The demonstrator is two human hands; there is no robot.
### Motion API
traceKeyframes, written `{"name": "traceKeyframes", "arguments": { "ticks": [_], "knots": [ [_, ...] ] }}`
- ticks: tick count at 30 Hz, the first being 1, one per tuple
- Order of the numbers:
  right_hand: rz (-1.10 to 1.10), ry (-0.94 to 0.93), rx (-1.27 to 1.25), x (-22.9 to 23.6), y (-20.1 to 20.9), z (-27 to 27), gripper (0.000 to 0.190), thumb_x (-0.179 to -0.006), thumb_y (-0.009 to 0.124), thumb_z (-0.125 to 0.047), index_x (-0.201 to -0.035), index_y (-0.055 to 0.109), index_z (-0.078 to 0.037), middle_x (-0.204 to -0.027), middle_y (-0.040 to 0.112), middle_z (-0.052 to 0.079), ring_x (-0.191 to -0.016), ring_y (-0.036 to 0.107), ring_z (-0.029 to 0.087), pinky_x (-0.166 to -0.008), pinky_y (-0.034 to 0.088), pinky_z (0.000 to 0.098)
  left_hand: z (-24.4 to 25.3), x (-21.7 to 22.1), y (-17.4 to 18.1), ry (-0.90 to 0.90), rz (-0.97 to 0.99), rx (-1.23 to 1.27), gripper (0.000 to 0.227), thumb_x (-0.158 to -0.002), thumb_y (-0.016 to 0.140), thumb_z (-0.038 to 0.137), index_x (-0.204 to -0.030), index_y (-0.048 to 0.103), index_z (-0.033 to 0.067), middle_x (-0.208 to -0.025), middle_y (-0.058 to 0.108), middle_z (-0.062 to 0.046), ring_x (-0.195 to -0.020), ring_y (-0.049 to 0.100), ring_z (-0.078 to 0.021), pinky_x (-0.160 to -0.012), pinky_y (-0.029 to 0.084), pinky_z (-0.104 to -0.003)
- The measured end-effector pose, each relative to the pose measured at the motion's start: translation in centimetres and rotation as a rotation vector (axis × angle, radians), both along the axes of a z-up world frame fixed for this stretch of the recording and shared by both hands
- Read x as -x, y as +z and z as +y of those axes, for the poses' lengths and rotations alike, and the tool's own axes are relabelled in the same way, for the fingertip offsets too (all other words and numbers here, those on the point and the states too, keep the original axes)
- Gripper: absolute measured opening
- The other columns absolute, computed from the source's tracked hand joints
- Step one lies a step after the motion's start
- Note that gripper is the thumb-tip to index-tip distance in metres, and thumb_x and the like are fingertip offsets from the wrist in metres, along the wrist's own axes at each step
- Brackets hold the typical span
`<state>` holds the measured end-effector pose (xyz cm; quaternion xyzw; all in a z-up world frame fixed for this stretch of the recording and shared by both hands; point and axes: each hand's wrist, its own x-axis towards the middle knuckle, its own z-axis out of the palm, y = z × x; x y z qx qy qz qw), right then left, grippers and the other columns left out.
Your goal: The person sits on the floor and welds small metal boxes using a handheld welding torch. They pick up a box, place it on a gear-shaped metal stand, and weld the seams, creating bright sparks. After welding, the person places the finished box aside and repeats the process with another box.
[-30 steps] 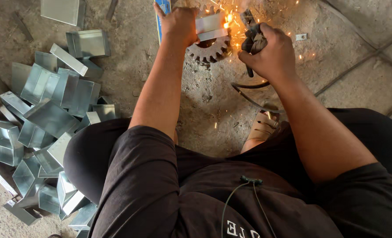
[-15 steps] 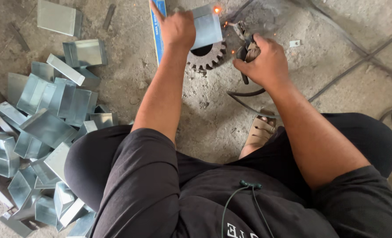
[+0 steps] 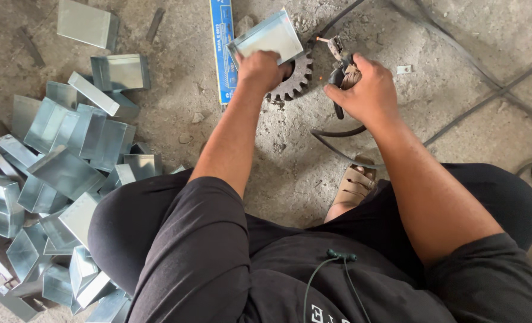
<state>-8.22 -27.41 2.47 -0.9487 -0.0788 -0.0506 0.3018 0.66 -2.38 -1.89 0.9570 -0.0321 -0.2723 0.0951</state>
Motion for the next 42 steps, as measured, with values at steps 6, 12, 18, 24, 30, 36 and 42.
{"name": "traceKeyframes", "arguments": {
  "ticks": [6,12,18,24,30,36,42],
  "knots": [
    [0.062,-0.034,0.006,-0.4,0.5,1.0,0.083,-0.075,0.091,-0.047,-0.130,0.065,0.009,-0.099,0.075,0.021,-0.095,0.073,0.036,-0.088,0.057,0.0433,1.1,0.5,3.6,-0.145,0.132,-0.078,0.028,-0.093,0.063,0.002,-0.110,0.076,0.0199,-0.120,0.071,-0.006,-0.118,0.063,-0.0257,-0.123,0.013,-0.061],
    [0.131,-0.066,0.058,0.3,1.6,1.1,0.080,-0.073,0.091,-0.047,-0.129,0.068,0.005,-0.099,0.073,0.021,-0.095,0.072,0.036,-0.085,0.057,0.0441,2.8,-2.2,4.3,0.169,-0.097,0.014,0.023,-0.106,0.052,0.017,-0.113,0.073,0.0228,-0.113,0.074,-0.010,-0.108,0.071,-0.0227,-0.129,0.016,-0.051],
    [0.251,-0.064,0.086,-0.3,1.3,1.2,0.092,-0.078,0.088,-0.049,-0.139,0.056,0.013,-0.095,0.076,0.017,-0.093,0.074,0.029,-0.085,0.058,0.0399,2.4,-0.5,-3.5,0.071,-0.736,0.115,0.036,-0.094,0.056,0.033,-0.118,0.066,0.0078,-0.127,0.065,-0.014,-0.116,0.067,-0.0274,-0.118,0.016,-0.051],
    [0.152,-0.023,0.041,-0.2,0.6,1.3,0.091,-0.078,0.090,-0.049,-0.137,0.058,0.013,-0.096,0.078,0.016,-0.096,0.074,0.028,-0.089,0.058,0.0395,4.0,-0.3,-3.3,-0.032,-0.466,-0.044,0.036,-0.097,0.055,0.003,-0.132,0.061,0.0104,-0.129,0.066,-0.007,-0.116,0.068,-0.0225,-0.129,0.011,-0.050],
    [0.104,-0.035,0.060,-0.3,0.6,1.6,0.086,-0.075,0.092,-0.047,-0.133,0.063,0.010,-0.103,0.074,0.020,-0.097,0.073,0.032,-0.087,0.058,0.0410,3.3,-0.3,0.2,-0.093,-0.525,0.091,0.043,-0.085,0.070,0.006,-0.126,0.064,0.0158,-0.121,0.070,-0.005,-0.109,0.069,-0.0247,-0.125,0.010,-0.048],
    [0.071,-0.037,0.031,-0.6,0.6,1.5,0.081,-0.078,0.090,-0.046,-0.132,0.064,0.009,-0.108,0.074,0.020,-0.102,0.073,0.034,-0.093,0.057,0.0427,3.0,0.2,2.3,-0.049,-0.428,0.207,0.048,-0.085,0.070,0.005,-0.129,0.065,0.0214,-0.119,0.072,-0.003,-0.102,0.072,-0.0266,-0.125,0.003,-0.047],
    [0.050,-0.042,0.119,-0.5,0.5,2.0,0.085,-0.075,0.092,-0.048,-0.131,0.064,0.009,-0.110,0.072,0.023,-0.104,0.069,0.039,-0.088,0.056,0.0460,1.0,0.2,3.7,-0.009,-0.214,0.041,0.041,-0.094,0.060,0.004,-0.127,0.068,0.0279,-0.119,0.073,-0.006,-0.111,0.070,-0.0246,-0.127,-0.006,-0.055]
  ]
}}
